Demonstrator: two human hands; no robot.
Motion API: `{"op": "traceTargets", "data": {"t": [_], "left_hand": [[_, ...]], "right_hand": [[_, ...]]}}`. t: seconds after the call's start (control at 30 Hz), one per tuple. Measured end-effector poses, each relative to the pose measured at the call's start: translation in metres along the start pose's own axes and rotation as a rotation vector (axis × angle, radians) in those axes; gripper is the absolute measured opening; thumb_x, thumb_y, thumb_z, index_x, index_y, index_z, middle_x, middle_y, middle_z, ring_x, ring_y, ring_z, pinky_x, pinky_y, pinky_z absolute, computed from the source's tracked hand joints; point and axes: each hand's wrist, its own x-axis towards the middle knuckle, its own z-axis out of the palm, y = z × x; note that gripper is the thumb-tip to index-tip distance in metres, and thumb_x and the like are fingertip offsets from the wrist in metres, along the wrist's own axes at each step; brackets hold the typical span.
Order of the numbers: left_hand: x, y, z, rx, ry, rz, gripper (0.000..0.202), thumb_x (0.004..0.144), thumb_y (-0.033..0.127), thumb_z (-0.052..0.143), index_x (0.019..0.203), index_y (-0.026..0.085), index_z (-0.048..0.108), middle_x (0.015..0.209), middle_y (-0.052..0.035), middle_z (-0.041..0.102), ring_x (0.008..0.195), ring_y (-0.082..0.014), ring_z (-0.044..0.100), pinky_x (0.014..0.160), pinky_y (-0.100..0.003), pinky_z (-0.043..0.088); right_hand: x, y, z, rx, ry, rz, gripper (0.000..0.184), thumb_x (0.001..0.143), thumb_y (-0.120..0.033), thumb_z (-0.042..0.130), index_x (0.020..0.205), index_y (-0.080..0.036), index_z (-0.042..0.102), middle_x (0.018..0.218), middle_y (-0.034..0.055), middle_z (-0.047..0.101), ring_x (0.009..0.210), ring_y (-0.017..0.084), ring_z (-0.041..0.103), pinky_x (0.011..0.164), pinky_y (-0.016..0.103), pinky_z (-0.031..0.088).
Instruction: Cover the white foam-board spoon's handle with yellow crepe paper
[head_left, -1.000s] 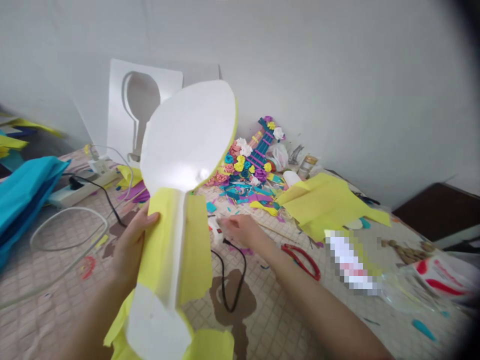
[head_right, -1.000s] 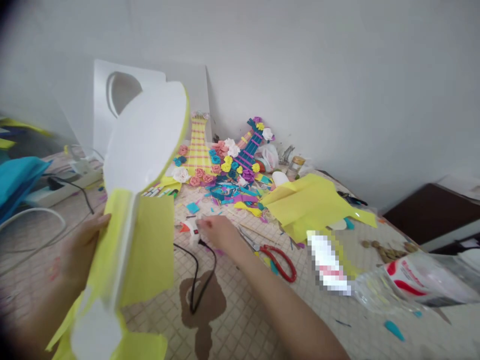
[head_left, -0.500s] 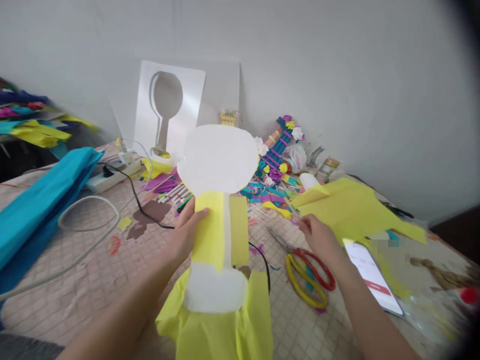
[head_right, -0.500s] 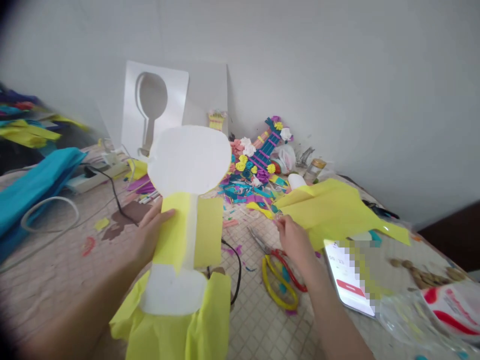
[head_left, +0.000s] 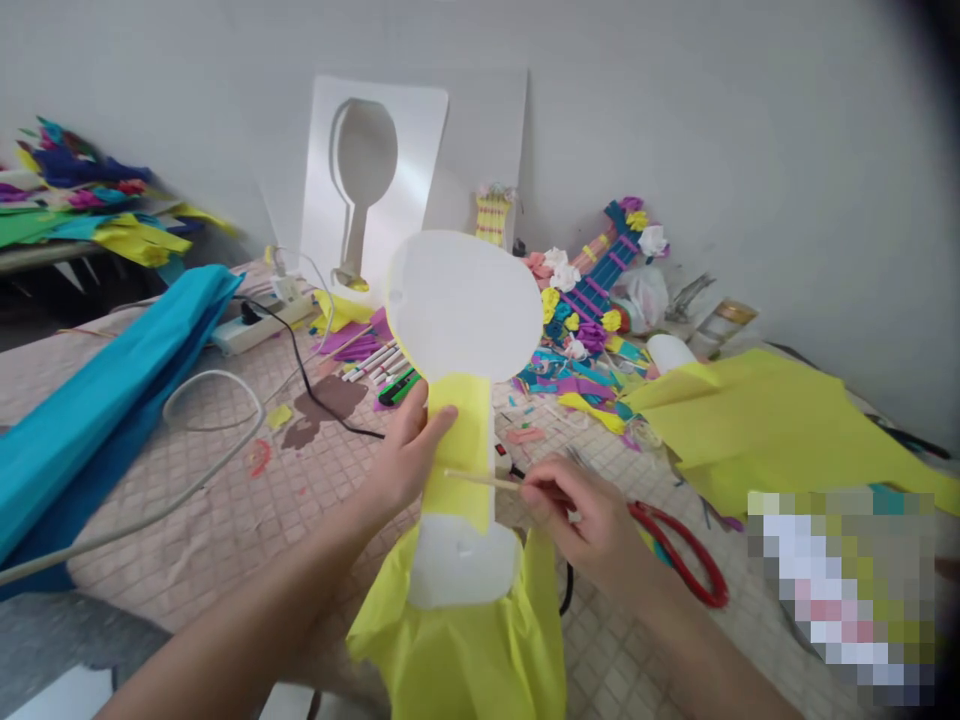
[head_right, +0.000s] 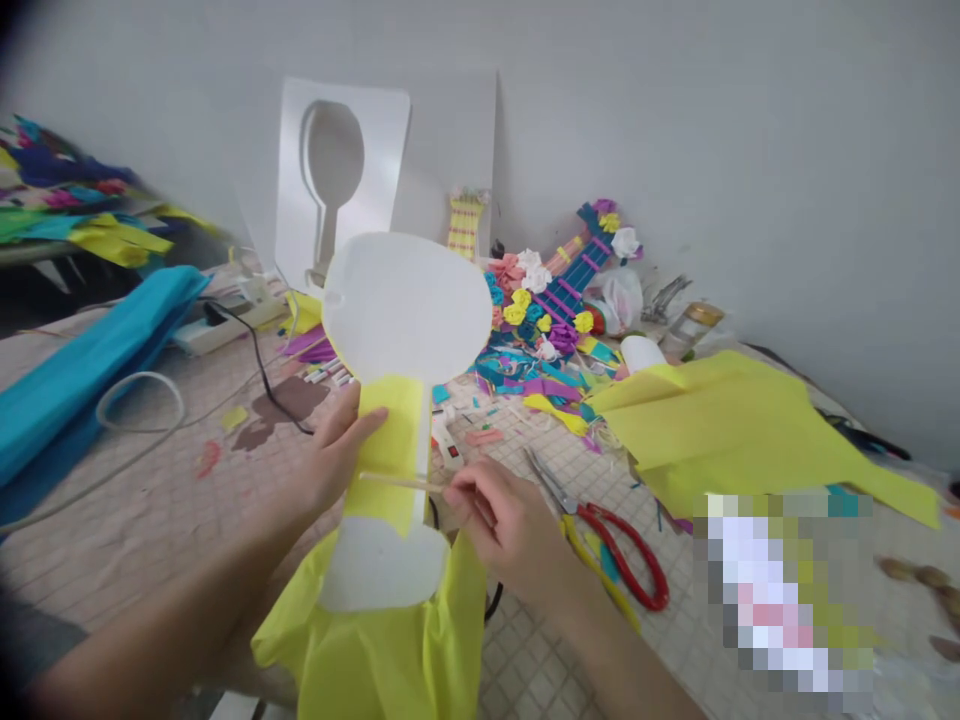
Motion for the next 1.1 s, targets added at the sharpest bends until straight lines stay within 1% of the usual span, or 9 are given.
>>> {"op": "traceTargets", "data": {"t": [0.1,0.23,0.4,0.47,0.6,0.7,0.77,0.93,1.1], "left_hand": [[0.000,-0.003,0.001,-0.036,-0.021,-0.010,0.015,0.078,0.027,0.053,0.093,0.021,0.050,0.079,0.0026,0.059,0.062,-0.0106,0.054,0.054,-0.019,0.041],[0.000,-0.004,0.001,-0.089,-0.011,-0.042,0.018,0.078,0.025,0.053,0.095,0.022,0.052,0.080,0.0024,0.061,0.065,-0.0119,0.057,0.055,-0.020,0.044],[0.001,-0.001,0.002,-0.074,0.022,-0.064,0.011,0.076,0.025,0.053,0.086,0.022,0.051,0.070,0.0030,0.060,0.055,-0.0131,0.057,0.048,-0.021,0.043],[0.001,0.000,0.002,-0.066,0.027,-0.065,0.009,0.076,0.024,0.053,0.083,0.022,0.049,0.067,0.0035,0.060,0.053,-0.0128,0.057,0.047,-0.021,0.043],[0.001,0.000,0.002,-0.058,0.010,-0.034,0.007,0.077,0.022,0.052,0.084,0.021,0.049,0.068,0.0043,0.060,0.052,-0.0104,0.056,0.046,-0.019,0.043],[0.001,-0.002,0.001,-0.069,0.004,-0.004,0.006,0.077,0.021,0.052,0.083,0.020,0.050,0.067,0.0045,0.059,0.051,-0.0087,0.055,0.044,-0.016,0.042],[0.002,-0.004,0.001,-0.086,0.006,-0.006,0.006,0.077,0.021,0.053,0.082,0.020,0.050,0.065,0.0047,0.059,0.050,-0.0081,0.054,0.043,-0.016,0.042],[0.004,-0.007,0.000,-0.102,-0.002,-0.023,0.009,0.077,0.022,0.053,0.085,0.021,0.051,0.065,0.0042,0.060,0.047,-0.0093,0.054,0.043,-0.018,0.043],[0.005,-0.004,-0.003,-0.083,0.041,-0.002,0.016,0.075,0.020,0.053,0.091,0.021,0.053,0.067,0.0035,0.061,0.048,-0.0111,0.056,0.043,-0.021,0.044]], "right_hand": [[-0.004,0.006,0.001,0.030,-0.011,0.000,0.009,0.086,-0.023,0.045,0.080,-0.019,0.049,0.071,-0.0009,0.050,0.059,0.010,0.045,0.054,0.023,0.037],[-0.007,0.013,0.002,0.051,-0.015,0.019,0.007,0.086,-0.023,0.045,0.082,-0.019,0.050,0.072,0.0000,0.051,0.061,0.011,0.045,0.054,0.024,0.037],[-0.009,0.018,0.000,0.049,-0.012,0.027,0.006,0.085,-0.022,0.047,0.082,-0.019,0.051,0.072,0.0001,0.051,0.061,0.011,0.046,0.055,0.023,0.037],[-0.009,0.018,-0.002,0.037,0.001,0.031,0.007,0.085,-0.021,0.048,0.080,-0.018,0.052,0.071,0.0000,0.052,0.061,0.011,0.047,0.055,0.023,0.038],[-0.011,0.021,-0.009,-0.011,0.036,0.020,0.007,0.083,-0.021,0.051,0.077,-0.019,0.054,0.071,0.0010,0.055,0.063,0.012,0.050,0.056,0.025,0.039],[-0.013,0.022,-0.010,0.004,0.092,-0.002,0.003,0.081,-0.019,0.054,0.078,-0.019,0.055,0.073,0.0012,0.057,0.061,0.012,0.050,0.053,0.024,0.039],[-0.013,0.021,-0.009,0.031,0.112,-0.020,0.003,0.080,-0.017,0.055,0.079,-0.019,0.055,0.074,0.0011,0.057,0.062,0.011,0.051,0.053,0.023,0.040],[-0.012,0.021,-0.006,0.049,0.036,-0.063,0.005,0.080,-0.015,0.055,0.079,-0.019,0.057,0.073,0.0007,0.058,0.066,0.012,0.053,0.058,0.025,0.042],[-0.011,0.026,-0.012,0.046,0.049,-0.047,0.005,0.078,-0.015,0.058,0.077,-0.019,0.057,0.072,0.0007,0.059,0.061,0.011,0.051,0.054,0.024,0.041]]}}
